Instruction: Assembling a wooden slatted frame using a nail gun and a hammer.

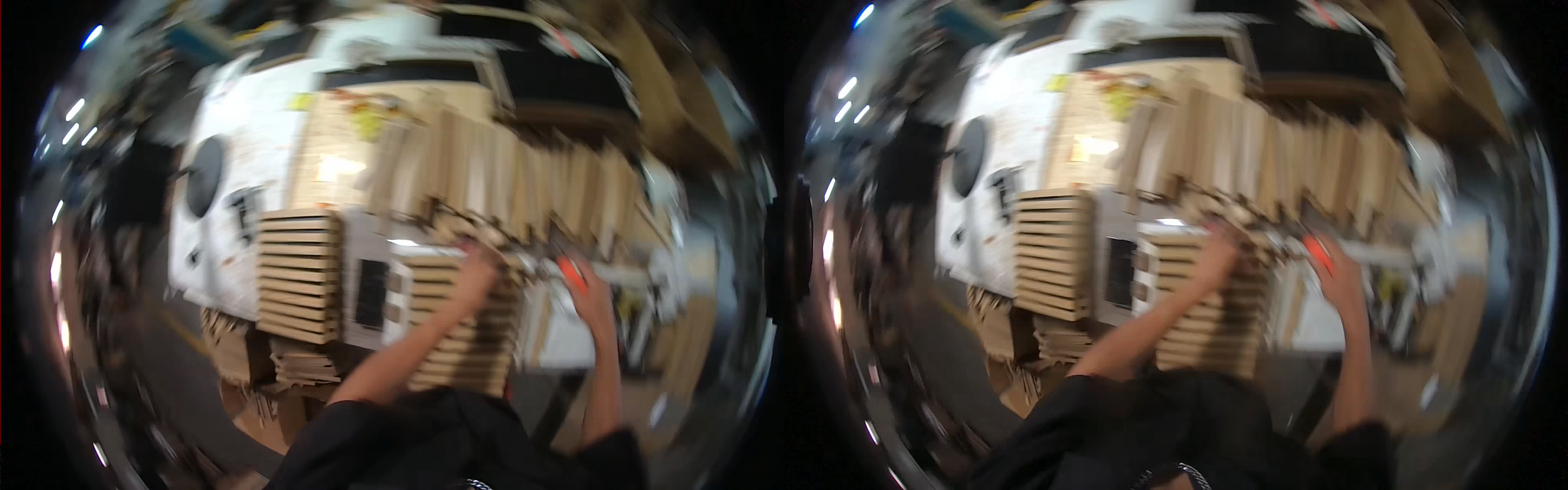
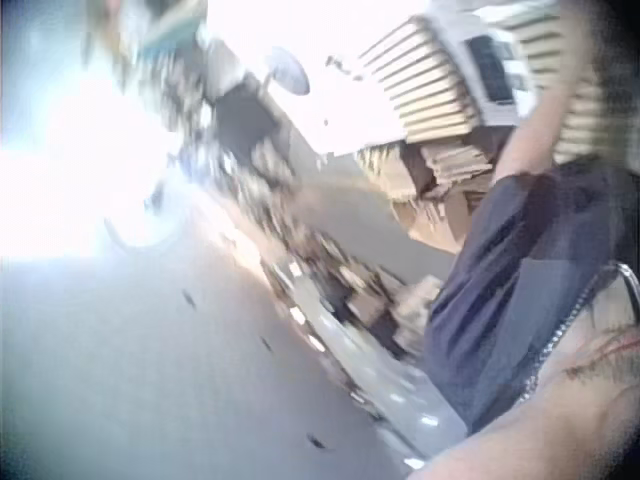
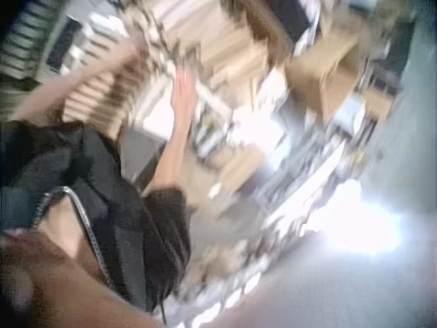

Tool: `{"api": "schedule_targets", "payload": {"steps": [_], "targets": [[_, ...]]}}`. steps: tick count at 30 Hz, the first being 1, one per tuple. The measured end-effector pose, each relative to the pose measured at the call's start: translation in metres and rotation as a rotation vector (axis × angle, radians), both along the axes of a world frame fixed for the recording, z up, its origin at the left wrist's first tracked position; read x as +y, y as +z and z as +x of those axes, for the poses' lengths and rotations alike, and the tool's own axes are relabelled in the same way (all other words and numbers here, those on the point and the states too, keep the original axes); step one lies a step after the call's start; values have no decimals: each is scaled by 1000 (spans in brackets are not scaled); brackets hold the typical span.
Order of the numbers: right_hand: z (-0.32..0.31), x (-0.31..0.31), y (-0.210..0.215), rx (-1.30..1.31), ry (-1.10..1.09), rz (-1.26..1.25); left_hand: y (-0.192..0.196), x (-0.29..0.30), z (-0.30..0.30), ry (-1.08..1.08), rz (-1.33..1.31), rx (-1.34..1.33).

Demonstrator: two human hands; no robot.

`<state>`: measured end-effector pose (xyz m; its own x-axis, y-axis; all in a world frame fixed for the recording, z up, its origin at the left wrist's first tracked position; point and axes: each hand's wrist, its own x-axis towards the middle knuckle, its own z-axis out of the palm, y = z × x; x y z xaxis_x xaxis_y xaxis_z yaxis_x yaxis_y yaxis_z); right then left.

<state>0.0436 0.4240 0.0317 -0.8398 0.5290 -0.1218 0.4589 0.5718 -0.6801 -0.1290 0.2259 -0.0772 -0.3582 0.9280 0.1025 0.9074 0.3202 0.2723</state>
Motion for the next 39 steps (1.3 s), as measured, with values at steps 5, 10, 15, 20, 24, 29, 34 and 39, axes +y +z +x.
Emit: {"api": "schedule_targets", "payload": {"steps": [5, 10, 15, 20, 24, 29, 34, 39], "targets": [[-38, 33, 14, -234, 253, 231, 37, 1, -4, 57, 45, -392], [-54, 43, -4, -254, 232, 250, 25, 8, 9, -12, 61, -289], [-87, 30, -8, -467, 421, 160, 24, -3, 12, 20, 70, -247], [-74, 30, -18, -278, 419, 121, 12, -2, 20, 68, 129, -290], [-76, 13, -5, -250, 346, 154, 11, -3, 16, 58, 43, -255], [-32, 12, -49, -84, 187, 197, -6, 0, 20, 146, 94, -294], [27, -64, -66, -88, -430, -208, 30, -53, 54, 328, 376, -202], [46, -113, -58, 98, -672, -708, 9, -121, 82, 628, 571, -686]]}}
